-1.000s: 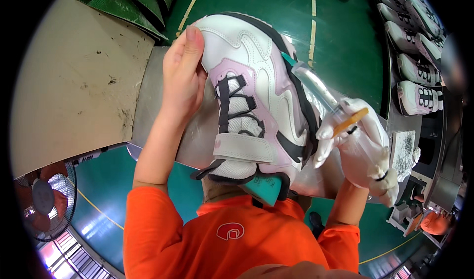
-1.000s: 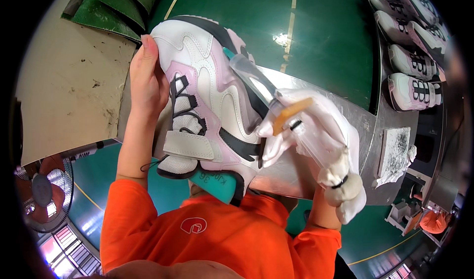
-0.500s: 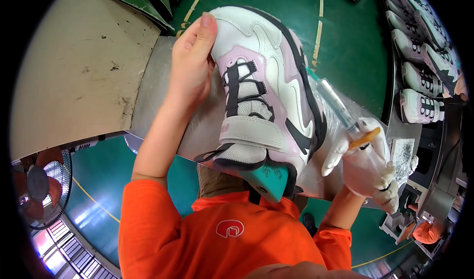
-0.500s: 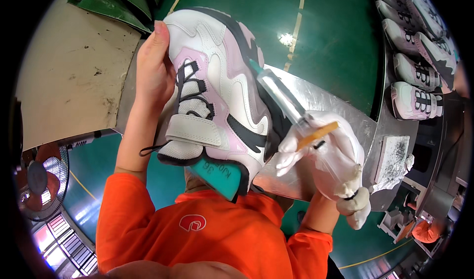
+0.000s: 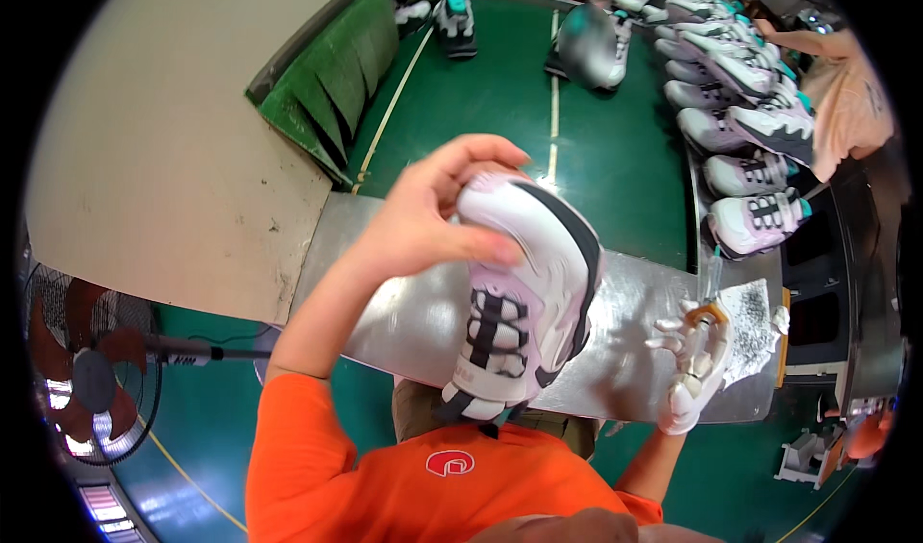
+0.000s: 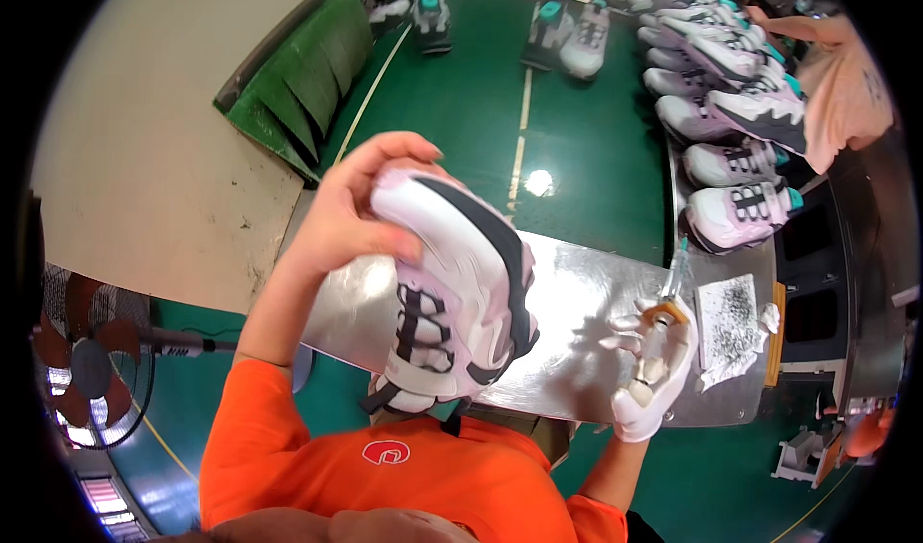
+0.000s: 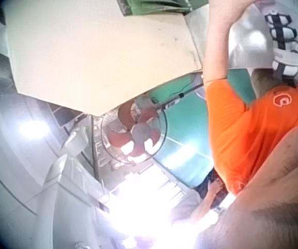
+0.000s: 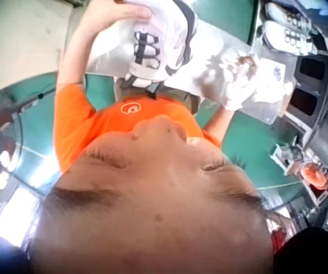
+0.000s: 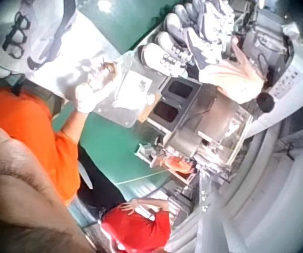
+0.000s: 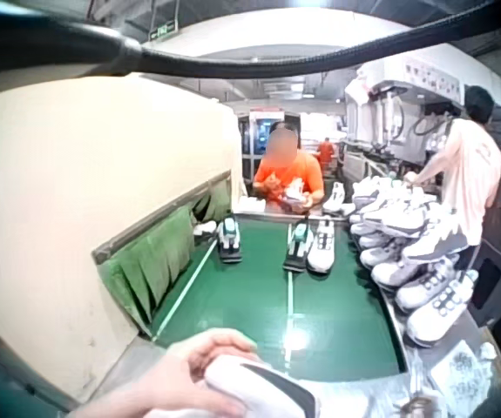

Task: The person injects a clear liquid into the seams of white and grey sneakers using a syringe. They handle the shoes one at a time, rotating them to access different areas, and place them on a metal table after treatment.

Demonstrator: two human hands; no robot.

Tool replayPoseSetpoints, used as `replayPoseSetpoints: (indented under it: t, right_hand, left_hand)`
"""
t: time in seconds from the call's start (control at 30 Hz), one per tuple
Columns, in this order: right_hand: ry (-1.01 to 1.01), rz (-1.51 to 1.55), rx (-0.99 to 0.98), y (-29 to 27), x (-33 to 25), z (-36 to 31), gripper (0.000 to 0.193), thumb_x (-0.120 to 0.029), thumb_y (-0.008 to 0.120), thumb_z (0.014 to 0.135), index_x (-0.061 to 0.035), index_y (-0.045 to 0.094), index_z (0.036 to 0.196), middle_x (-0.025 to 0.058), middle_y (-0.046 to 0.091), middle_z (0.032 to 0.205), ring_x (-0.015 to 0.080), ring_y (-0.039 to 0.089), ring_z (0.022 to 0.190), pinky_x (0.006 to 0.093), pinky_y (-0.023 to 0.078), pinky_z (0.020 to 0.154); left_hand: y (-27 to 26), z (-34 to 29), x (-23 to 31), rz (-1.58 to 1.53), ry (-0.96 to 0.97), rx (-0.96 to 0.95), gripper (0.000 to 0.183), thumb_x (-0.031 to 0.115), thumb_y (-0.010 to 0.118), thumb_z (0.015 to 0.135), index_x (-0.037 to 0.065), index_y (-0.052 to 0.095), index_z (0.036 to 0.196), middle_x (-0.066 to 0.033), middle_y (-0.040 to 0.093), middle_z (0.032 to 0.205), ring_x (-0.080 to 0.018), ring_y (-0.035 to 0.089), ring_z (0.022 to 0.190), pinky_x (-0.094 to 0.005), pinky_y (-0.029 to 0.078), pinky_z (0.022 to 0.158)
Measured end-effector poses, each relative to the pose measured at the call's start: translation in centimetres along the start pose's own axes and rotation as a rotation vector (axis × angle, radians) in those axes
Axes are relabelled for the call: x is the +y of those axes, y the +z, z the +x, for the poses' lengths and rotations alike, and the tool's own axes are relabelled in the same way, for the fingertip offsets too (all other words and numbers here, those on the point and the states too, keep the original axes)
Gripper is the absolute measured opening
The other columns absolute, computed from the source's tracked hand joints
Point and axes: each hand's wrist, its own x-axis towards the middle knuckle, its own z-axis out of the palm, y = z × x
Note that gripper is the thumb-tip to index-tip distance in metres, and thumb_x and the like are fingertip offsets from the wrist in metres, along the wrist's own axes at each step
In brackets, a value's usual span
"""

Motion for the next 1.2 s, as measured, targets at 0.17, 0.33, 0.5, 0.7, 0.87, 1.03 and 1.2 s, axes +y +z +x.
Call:
replayPoseSetpoints:
  t: [0.17,0.33,0.5,0.7,0.87,1.03,1.2]
  right_hand:
    - [-0.145,0.074,0.006,0.8,-2.2,-0.4,0.105,-0.044,0.081,0.063,-0.0014,0.028,0.143,0.0176,0.048,0.128,0.0284,0.061,0.098,0.0372,0.055,0.076]
    - [-0.281,0.119,0.179,0.8,-5.4,-0.7,0.105,-0.044,0.077,0.068,0.002,0.024,0.145,0.0186,0.047,0.131,0.0305,0.061,0.102,0.038,0.055,0.08]
    - [-0.447,0.053,0.258,1.2,-9.6,-0.9,0.084,-0.029,0.064,0.071,0.003,0.033,0.142,0.0193,0.051,0.127,0.0261,0.061,0.101,0.037,0.053,0.085]
    - [-0.306,-0.266,0.122,0.7,-13.2,-1.6,0.076,0.002,0.059,0.068,0.0015,0.035,0.14,0.0179,0.054,0.122,0.0213,0.062,0.097,0.0328,0.052,0.084]
    - [-0.439,-0.773,0.358,0.1,-12.7,-2.7,0.09,-0.014,0.082,0.063,0.0019,0.036,0.138,0.0179,0.053,0.124,0.027,0.054,0.111,0.0359,0.045,0.093]
    - [-0.459,-0.96,0.464,-0.6,-12.2,-1.2,0.096,-0.021,0.086,0.061,0.002,0.034,0.139,0.0218,0.053,0.123,0.035,0.052,0.113,0.0408,0.044,0.096]
    - [-0.357,-0.52,0.504,-1.3,-10.0,1.8,0.087,-0.007,0.08,0.063,0.003,0.037,0.138,0.0157,0.049,0.127,0.0234,0.051,0.116,0.0343,0.045,0.095]
  left_hand:
    - [6.1,0.9,1.3,0.102,0.046,-0.239,0.063,0.008,0.088,0.06,0.005,0.057,0.115,-0.0043,0.063,0.112,-0.0142,0.06,0.103,-0.0311,0.049,0.091]
    - [12.0,0.7,1.7,0.287,0.16,-0.342,0.057,0.016,0.087,0.064,0.006,0.06,0.114,-0.0047,0.062,0.108,-0.0147,0.06,0.1,-0.03,0.049,0.088]
    - [17.2,-0.4,-0.5,0.473,0.603,-0.385,0.054,0.021,0.086,0.062,0.006,0.061,0.108,-0.0107,0.063,0.101,-0.0267,0.063,0.091,-0.0358,0.05,0.08]
    - [20.8,-3.3,-2.2,0.615,0.826,-0.32,0.051,0.024,0.082,0.062,0.003,0.057,0.101,-0.0106,0.059,0.093,-0.0297,0.059,0.087,-0.0395,0.047,0.076]
    - [21.2,-4.1,-2.2,0.706,0.845,-0.293,0.051,0.024,0.08,0.064,0.001,0.056,0.102,-0.011,0.058,0.092,-0.0299,0.058,0.084,-0.039,0.046,0.076]
    - [21.0,-3.5,-2.1,0.722,0.84,-0.254,0.05,0.021,0.082,0.063,0.003,0.059,0.103,-0.0108,0.061,0.095,-0.0302,0.059,0.086,-0.0386,0.047,0.075]
    - [16.1,-0.8,-0.5,0.619,0.711,-0.128,0.048,0.018,0.085,0.065,0.005,0.061,0.105,-0.0112,0.064,0.097,-0.0294,0.063,0.087,-0.0358,0.051,0.076]
